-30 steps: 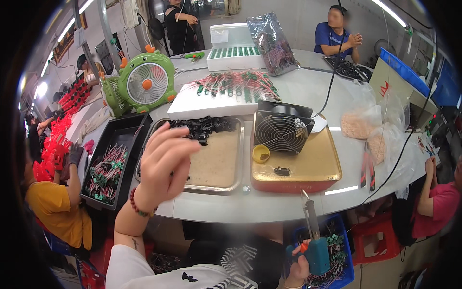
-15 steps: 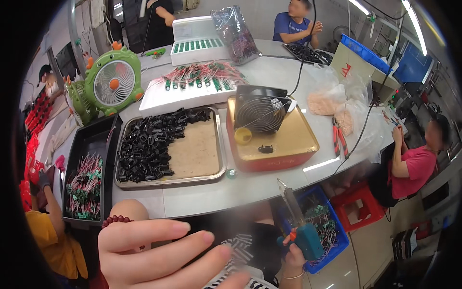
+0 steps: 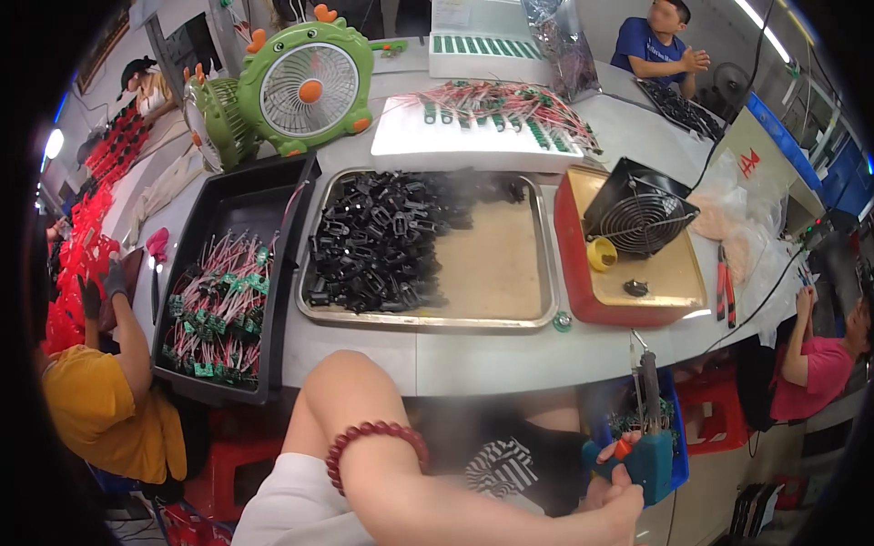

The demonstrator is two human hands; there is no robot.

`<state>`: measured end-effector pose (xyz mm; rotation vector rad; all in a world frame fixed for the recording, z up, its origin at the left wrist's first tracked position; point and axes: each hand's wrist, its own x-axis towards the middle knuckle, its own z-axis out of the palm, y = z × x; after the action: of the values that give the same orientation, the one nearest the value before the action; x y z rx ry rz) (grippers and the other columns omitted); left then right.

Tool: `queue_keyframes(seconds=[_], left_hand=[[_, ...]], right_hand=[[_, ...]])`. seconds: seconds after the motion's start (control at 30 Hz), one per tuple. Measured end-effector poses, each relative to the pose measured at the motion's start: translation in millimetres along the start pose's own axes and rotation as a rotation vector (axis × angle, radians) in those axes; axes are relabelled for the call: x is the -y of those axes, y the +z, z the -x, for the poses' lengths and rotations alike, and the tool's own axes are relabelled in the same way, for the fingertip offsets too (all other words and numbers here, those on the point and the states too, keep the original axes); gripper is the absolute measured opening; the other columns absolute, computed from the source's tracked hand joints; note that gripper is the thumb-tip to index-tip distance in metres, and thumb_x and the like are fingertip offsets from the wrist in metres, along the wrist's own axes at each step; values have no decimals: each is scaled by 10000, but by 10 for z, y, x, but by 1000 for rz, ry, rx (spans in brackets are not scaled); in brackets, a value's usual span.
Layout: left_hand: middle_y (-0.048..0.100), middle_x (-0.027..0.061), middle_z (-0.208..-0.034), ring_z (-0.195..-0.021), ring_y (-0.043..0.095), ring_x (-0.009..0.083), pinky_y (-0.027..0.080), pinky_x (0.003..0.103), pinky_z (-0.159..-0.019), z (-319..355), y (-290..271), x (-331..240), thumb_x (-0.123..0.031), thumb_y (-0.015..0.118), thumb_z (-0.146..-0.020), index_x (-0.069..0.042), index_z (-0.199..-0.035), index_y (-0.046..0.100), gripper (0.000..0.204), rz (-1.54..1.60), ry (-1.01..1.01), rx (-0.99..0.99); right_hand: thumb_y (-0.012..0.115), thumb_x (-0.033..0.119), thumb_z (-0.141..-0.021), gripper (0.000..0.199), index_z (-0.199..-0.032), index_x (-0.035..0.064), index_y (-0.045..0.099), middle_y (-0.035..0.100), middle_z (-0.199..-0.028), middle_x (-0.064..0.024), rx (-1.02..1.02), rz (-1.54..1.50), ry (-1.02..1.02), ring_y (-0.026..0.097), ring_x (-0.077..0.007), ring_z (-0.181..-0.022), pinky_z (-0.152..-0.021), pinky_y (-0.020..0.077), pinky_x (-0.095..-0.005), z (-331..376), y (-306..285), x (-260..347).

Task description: The person solders wired circuit boards to plastic parts using a soldering iron and collects additional circuit boards and plastic parts from trays on the workstation.

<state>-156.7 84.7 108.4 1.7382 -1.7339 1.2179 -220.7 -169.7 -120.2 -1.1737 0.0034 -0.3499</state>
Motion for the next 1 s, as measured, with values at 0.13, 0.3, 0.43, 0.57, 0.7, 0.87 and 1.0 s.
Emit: queue_keyframes(seconds=[0.13,0.3,0.43,0.57,0.7,0.87,1.0], left_hand=[[522,31,-624,-593,454,171,353,307,-660,-33,-152,11,-226,541,-679,-61,-586,551,190,28,-32,302],[524,27,-603,-588,462,172,347,304,-630,-8,-36,-6,-247,559,-658,-55,-575,568,210,185,-125,266],[546,31,-601,-621,509,178,358,302,-636,-6,107,0,-256,581,-635,-34,-673,600,226,120,-105,229],[555,0,-628,-649,548,150,408,297,-661,-15,310,47,-178,595,-678,-68,-720,556,124,274,-125,457],[503,9,-583,-602,517,163,374,278,-637,75,583,184,-165,581,-663,-66,-681,501,129,362,-207,473],[564,50,-618,-635,586,189,412,292,-609,137,874,126,-148,574,-727,-69,-717,515,100,326,-312,709],[605,123,-671,-620,607,311,480,413,-564,719,1232,-405,-147,562,-756,-27,-787,555,124,590,-678,780]], right_hand=[[569,164,-719,533,-1193,-54,457,509,-1139,-156,-38,-19,-48,542,-182,-737,-688,431,-267,-13,31,-59],[563,166,-721,535,-1196,-53,452,503,-1148,-154,-96,-40,-127,539,-178,-738,-691,428,-264,23,-28,-26],[559,168,-723,536,-1199,-53,449,498,-1155,-152,-143,-29,-175,537,-175,-738,-694,426,-262,0,-126,104],[541,194,-724,537,-1190,-55,450,490,-1158,-145,-194,38,-169,534,-164,-725,-668,428,-262,-32,-288,162],[557,187,-719,535,-1191,-38,447,509,-1109,-145,-221,44,-198,539,-166,-729,-645,444,-270,-216,-20,505],[569,177,-721,530,-1184,-46,439,501,-1102,-159,-135,78,-361,545,-176,-677,-588,453,-266,-582,-27,728],[583,180,-721,526,-1172,-56,451,512,-1082,-174,-90,78,-419,554,-183,-635,-557,456,-259,-736,-248,877]])
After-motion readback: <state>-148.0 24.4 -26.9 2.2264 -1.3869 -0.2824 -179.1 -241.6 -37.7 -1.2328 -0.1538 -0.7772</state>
